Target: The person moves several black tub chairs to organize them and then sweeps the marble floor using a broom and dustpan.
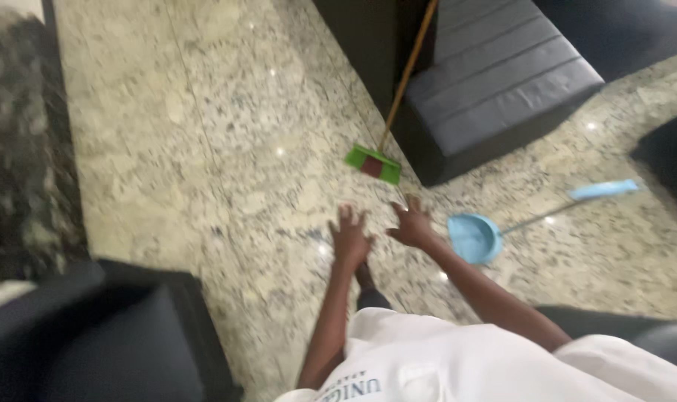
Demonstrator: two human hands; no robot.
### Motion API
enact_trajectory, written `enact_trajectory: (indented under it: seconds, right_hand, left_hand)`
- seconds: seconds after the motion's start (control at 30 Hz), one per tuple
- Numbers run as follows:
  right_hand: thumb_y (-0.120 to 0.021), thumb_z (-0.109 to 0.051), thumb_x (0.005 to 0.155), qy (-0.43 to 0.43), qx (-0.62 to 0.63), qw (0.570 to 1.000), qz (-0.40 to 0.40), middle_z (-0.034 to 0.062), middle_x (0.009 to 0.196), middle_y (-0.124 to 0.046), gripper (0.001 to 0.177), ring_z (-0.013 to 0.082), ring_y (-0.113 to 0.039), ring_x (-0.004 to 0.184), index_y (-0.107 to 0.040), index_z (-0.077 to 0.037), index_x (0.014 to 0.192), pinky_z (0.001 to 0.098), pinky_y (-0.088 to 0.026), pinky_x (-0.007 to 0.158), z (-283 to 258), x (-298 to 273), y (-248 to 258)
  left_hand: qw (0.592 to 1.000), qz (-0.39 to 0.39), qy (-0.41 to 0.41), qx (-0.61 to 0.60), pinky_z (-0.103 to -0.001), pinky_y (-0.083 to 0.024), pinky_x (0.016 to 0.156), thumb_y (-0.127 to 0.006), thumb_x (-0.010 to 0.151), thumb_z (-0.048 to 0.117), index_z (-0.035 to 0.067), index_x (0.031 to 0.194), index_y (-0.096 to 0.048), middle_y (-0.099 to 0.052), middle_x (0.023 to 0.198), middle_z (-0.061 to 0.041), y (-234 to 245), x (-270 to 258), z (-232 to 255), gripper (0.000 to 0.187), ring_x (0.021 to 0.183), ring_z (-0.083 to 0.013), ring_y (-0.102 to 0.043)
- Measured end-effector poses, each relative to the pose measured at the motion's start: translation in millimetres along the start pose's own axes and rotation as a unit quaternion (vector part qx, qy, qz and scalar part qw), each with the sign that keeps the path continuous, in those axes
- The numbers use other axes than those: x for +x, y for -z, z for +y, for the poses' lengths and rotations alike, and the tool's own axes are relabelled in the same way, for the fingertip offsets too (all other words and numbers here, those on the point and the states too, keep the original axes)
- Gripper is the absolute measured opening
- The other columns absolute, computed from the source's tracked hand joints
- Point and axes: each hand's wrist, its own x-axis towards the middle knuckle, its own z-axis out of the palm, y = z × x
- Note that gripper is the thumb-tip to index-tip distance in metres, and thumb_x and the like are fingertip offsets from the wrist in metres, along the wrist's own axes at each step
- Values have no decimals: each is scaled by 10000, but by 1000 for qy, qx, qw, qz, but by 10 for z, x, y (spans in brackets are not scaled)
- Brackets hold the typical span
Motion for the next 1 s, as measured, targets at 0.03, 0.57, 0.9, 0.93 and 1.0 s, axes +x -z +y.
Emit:
enact_trajectory:
  seconds: [0.03, 0.57, 0.9, 0.93, 1.0]
  right_hand:
    - [-840, -515, 774, -38, 18, 999, 2, 212, 1677, -110, 937, 430, -108, 1546, -377, -250, 1545, 710, -284, 1127, 49, 182, 125]
    - [-798, -522, 802, -7, 73, 993, 91, 276, 1501, -450, 846, 462, -401, 1423, -509, -142, 1499, 569, -366, 1184, 1241, 2157, 839]
    - [-803, -329, 864, -107, 319, 937, 96, 257, 1426, -508, 901, 415, -541, 1278, -344, -16, 1572, 566, -470, 1060, 2035, 4876, 3218]
    - [-751, -264, 871, -153, 385, 906, 86, 222, 1327, -596, 850, 399, -655, 1167, -339, -29, 1577, 597, -534, 991, 2044, 5142, 3396]
    - [-770, -129, 916, 67, 476, 859, 176, 93, 1242, -554, 693, 220, -582, 1165, -397, -4, 1487, 407, -468, 1042, 2230, 5550, 3673]
  left_hand:
    - [1000, 3, -5, 7, -692, -87, 1202, -705, 896, 473, 216, 1567, -407, -181, 1694, -164, 121, 262, -29, 778, 1578, -352, -50]
    - [982, -101, -158, -14, -689, -123, 1183, -706, 876, 470, 178, 1529, -407, -230, 1654, -129, 575, 2762, 714, 776, 1560, -347, -65]
    - [989, -125, -75, 2, -646, -165, 1204, -682, 928, 467, 147, 1598, -278, -100, 1702, -143, 1187, 4141, 1057, 846, 1585, -319, 1]
    - [990, -110, -88, 6, -642, -174, 1197, -675, 938, 453, 136, 1604, -261, -79, 1703, -151, 1240, 4305, 1138, 845, 1582, -327, 6]
    - [992, -88, -88, -9, -631, -173, 1211, -682, 943, 432, 125, 1612, -253, -85, 1713, -145, 1353, 4672, 1298, 852, 1591, -326, -7]
